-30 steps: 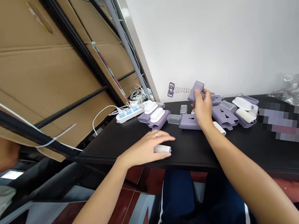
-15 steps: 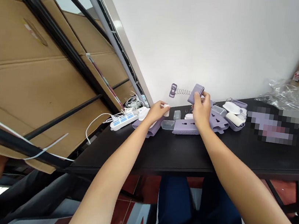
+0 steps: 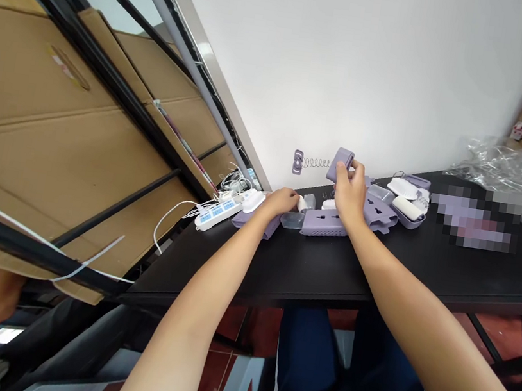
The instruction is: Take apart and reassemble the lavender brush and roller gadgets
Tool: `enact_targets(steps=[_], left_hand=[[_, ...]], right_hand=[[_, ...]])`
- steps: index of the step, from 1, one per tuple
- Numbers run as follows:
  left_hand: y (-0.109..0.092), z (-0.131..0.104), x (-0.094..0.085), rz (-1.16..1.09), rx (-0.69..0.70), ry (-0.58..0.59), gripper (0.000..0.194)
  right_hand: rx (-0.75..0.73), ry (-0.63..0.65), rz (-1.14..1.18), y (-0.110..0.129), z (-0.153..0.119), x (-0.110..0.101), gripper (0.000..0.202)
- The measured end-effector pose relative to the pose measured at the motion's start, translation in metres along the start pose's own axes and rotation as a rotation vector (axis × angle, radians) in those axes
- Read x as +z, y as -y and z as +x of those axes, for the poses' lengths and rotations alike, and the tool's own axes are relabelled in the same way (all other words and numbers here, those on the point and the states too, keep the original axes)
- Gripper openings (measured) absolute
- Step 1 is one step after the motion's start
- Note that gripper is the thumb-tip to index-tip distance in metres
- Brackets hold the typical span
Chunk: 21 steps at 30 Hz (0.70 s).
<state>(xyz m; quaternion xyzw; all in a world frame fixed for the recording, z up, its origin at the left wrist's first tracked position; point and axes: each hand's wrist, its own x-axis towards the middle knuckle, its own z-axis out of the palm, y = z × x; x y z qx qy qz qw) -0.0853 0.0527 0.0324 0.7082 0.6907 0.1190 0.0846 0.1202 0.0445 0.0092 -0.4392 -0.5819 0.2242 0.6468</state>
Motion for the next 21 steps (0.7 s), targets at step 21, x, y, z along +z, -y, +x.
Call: enact_targets(steps=[21], left_hand=[[-0.036, 0.018, 0.014, 0.002, -0.076, 0.067, 0.041]], right_hand=[[0.216, -0.112, 0.179, 0.02, -0.004, -0.007, 0.045]])
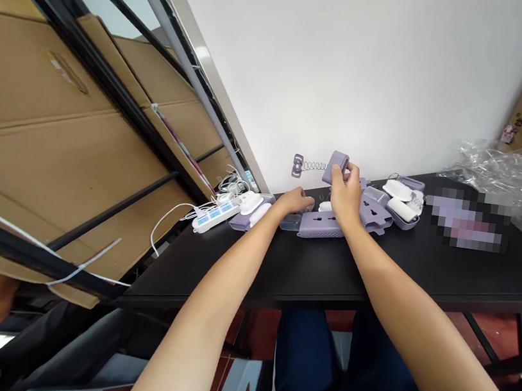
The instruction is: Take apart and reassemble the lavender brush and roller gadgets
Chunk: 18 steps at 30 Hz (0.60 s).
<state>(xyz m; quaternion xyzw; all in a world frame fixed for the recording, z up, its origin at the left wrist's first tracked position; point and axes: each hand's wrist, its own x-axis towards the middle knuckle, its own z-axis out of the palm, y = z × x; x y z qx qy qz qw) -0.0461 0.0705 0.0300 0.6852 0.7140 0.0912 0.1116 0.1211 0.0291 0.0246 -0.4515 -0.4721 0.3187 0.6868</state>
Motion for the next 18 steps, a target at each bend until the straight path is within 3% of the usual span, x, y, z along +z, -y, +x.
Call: enact_targets(steps=[7, 13, 18], left_hand=[[-0.008, 0.002, 0.008, -0.06, -0.031, -0.037, 0.032], [0.001, 0.012, 0.019, -0.186, -0.058, -0.129, 0.052], [0.008, 0.012, 0.016, -0.152, -0.018, -0.112, 0.044]], right_hand=[[-0.017, -0.015, 0.0, 0.0, 0.0, -0.001, 0.044], [-0.015, -0.006, 0.003, 0.002, 0.0, -0.002, 0.044], [0.011, 0.009, -0.02, 0.004, 0.0, -0.003, 0.046]])
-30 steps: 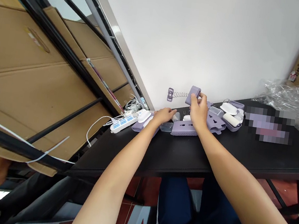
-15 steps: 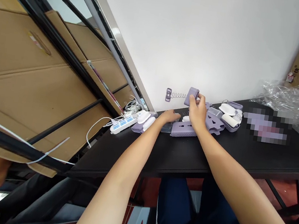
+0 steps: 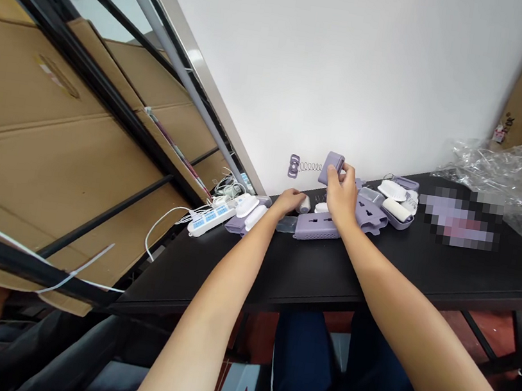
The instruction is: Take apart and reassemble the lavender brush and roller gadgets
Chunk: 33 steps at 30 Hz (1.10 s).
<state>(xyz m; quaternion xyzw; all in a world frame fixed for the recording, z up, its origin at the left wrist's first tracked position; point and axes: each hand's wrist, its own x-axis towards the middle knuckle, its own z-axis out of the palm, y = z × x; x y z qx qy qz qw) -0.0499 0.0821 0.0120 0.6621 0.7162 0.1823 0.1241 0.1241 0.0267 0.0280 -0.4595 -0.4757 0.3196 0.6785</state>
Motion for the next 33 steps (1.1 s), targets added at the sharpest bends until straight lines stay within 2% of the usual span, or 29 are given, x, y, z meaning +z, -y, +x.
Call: enact_targets(steps=[6, 11, 13, 15, 16, 17, 18, 20, 24, 28, 33], left_hand=[[0.002, -0.017, -0.011, 0.227, 0.028, -0.159, 0.041], [0.01, -0.032, -0.021, 0.222, 0.061, -0.221, 0.033], [0.013, -0.039, -0.028, 0.085, 0.063, -0.325, 0.037], [0.014, -0.046, -0.036, -0.372, 0.042, -0.56, 0.038], [0.014, -0.05, -0.038, -0.579, 0.035, -0.639, 0.038], [0.013, -0.054, -0.04, -0.748, 0.036, -0.671, 0.039], [0.011, -0.058, -0.041, -0.863, 0.046, -0.67, 0.04], [0.008, -0.065, -0.039, -0.972, 0.073, -0.598, 0.04], [0.004, -0.072, -0.033, -1.011, 0.105, -0.408, 0.04], [0.01, -0.072, -0.036, -1.022, 0.108, -0.409, 0.03], [0.021, -0.067, -0.042, -1.064, 0.065, -0.39, 0.028]], right_hand=[[0.001, 0.008, -0.03, 0.001, 0.0, 0.0, 0.049], [-0.013, 0.007, -0.015, 0.001, -0.001, 0.0, 0.049], [-0.009, 0.028, -0.019, 0.001, 0.0, 0.0, 0.048], [-0.002, 0.063, -0.018, -0.001, 0.0, 0.001, 0.048], [-0.003, 0.083, -0.017, -0.002, 0.0, 0.002, 0.047], [-0.008, 0.106, -0.016, -0.003, -0.001, 0.002, 0.047], [-0.016, 0.13, -0.017, -0.004, -0.001, 0.003, 0.047], [-0.033, 0.184, -0.03, -0.006, -0.003, 0.005, 0.046], [-0.042, 0.262, -0.075, -0.008, -0.006, 0.006, 0.043], [-0.021, 0.316, -0.032, -0.007, -0.007, 0.006, 0.043], [-0.014, 0.356, 0.079, -0.002, -0.009, 0.008, 0.047]])
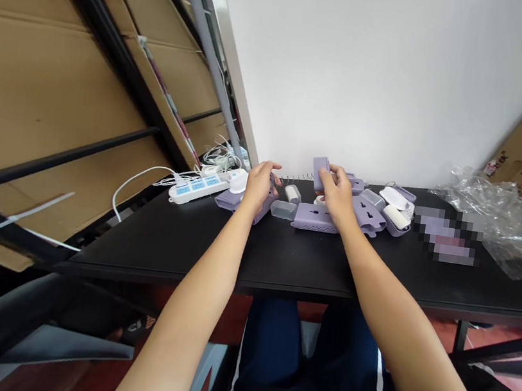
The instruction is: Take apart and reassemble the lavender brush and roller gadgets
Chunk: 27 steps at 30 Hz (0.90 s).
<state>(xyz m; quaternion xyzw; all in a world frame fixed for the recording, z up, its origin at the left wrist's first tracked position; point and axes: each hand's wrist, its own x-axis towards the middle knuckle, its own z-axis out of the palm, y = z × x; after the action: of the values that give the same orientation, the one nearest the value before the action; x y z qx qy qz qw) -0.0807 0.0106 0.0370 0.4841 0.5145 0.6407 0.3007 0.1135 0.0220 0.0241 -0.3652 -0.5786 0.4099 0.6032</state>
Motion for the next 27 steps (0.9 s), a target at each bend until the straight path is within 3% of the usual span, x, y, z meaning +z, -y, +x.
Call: enact_targets(steps=[4, 9, 16, 22, 25, 27], left_hand=[[0.001, 0.003, -0.005, -0.004, -0.016, 0.008, 0.026], [0.0, 0.003, -0.009, -0.007, -0.061, 0.084, 0.027], [-0.004, 0.003, -0.014, -0.062, -0.124, 0.125, 0.026], [-0.008, 0.004, -0.02, -0.125, -0.314, 0.268, 0.03], [-0.006, 0.006, -0.023, -0.136, -0.282, 0.246, 0.03], [-0.004, 0.006, -0.023, -0.126, -0.244, 0.227, 0.031]], right_hand=[[-0.056, -0.033, 0.021, 0.004, 0.0, -0.001, 0.05], [-0.237, -0.061, -0.063, 0.008, -0.003, -0.005, 0.048], [-0.289, -0.122, -0.169, 0.011, -0.003, -0.008, 0.046], [-0.338, 0.17, -0.212, 0.01, -0.002, -0.007, 0.052], [-0.396, 0.277, -0.246, 0.007, 0.001, -0.009, 0.05], [-0.456, 0.271, -0.33, 0.004, 0.003, -0.012, 0.052]])
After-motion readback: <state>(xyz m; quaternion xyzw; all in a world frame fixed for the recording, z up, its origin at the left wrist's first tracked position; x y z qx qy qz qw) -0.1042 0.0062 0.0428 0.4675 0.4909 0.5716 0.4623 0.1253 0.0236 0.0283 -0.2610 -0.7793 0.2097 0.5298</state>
